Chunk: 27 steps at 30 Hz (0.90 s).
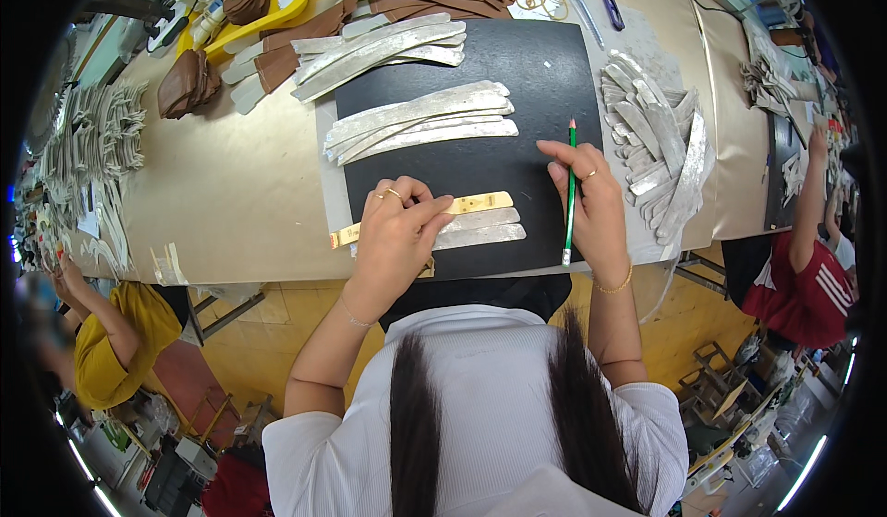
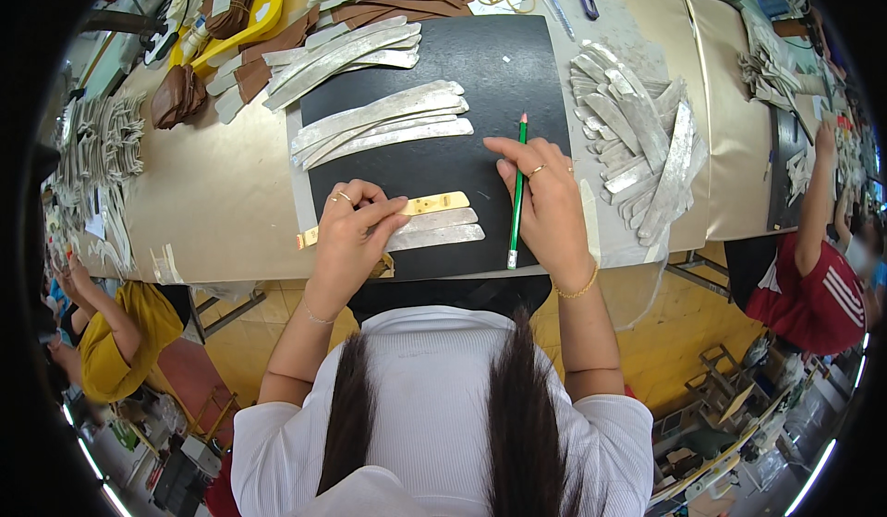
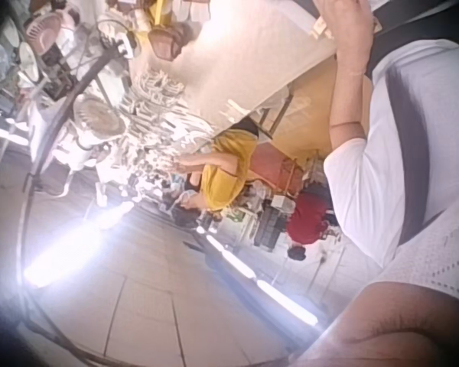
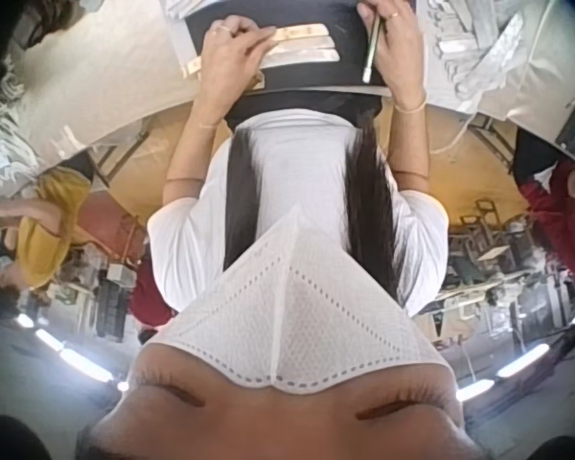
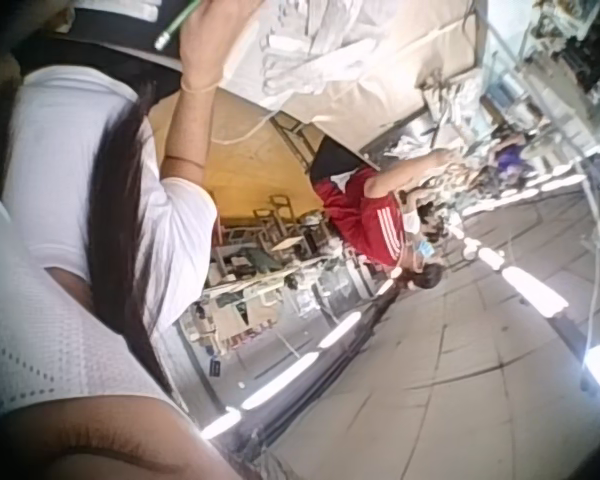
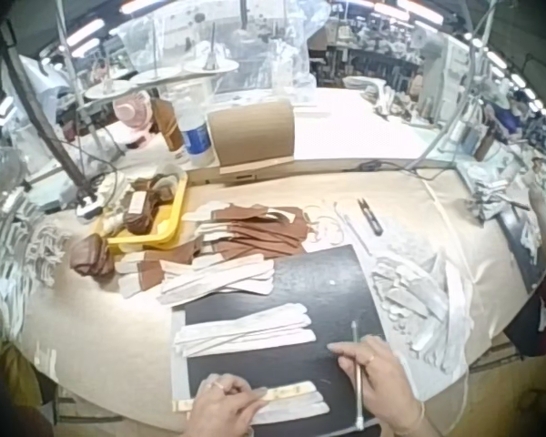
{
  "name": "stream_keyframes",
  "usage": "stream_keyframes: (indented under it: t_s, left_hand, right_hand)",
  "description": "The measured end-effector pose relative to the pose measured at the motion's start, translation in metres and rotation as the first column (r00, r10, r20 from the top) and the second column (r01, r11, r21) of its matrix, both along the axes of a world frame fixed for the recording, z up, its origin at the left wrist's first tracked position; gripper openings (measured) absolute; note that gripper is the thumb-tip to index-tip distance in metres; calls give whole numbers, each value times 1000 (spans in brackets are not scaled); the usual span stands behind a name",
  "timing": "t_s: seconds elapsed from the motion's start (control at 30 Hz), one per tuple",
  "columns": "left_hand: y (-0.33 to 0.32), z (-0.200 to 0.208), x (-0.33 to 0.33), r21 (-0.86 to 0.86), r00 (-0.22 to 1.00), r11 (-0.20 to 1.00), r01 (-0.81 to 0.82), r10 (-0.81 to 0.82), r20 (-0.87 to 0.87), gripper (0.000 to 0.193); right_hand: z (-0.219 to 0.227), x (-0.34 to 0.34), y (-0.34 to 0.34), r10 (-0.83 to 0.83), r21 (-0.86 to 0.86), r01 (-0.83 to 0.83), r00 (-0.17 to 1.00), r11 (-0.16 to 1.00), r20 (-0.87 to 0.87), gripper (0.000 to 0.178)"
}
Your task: The person measures and marks multiple white fabric strips using a ruler and a green pencil. She aligns the ruler on each strip, draws lines, and then stacks the marked pieces on the table.
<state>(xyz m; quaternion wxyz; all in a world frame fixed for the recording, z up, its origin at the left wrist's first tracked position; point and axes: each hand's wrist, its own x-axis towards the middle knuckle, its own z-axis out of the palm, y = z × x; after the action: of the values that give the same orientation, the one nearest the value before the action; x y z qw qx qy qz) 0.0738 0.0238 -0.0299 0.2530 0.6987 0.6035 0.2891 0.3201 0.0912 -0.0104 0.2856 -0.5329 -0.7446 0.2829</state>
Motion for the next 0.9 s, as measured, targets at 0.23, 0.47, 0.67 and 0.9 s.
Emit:
stream_keyframes:
  t_s: [0.23, 0.47, 0.67, 0.9]
  left_hand:
    - [2, 3, 1, -12, 1000, 1000, -3, 3, -21, 21]
    - [3, -2, 1, 2, 1000, 1000, 7, -7, -21, 15]
    - [2, -5, 1, 29, 1000, 1000, 8, -7, -19, 15]
    - [2, -4, 2, 9, 1000, 1000, 5, -5, -22, 15]
  right_hand:
    - [7, -25, -20, 95, -257, -177, 949, 950, -301, 18]
    - [-11, -47, -25, 179, -91, -202, 960, 975, -214, 11]
    - [-12, -53, -22, 254, 71, -247, 960, 966, -117, 8]
    - [-9, -54, -18, 291, 69, -287, 955, 955, -51, 11]
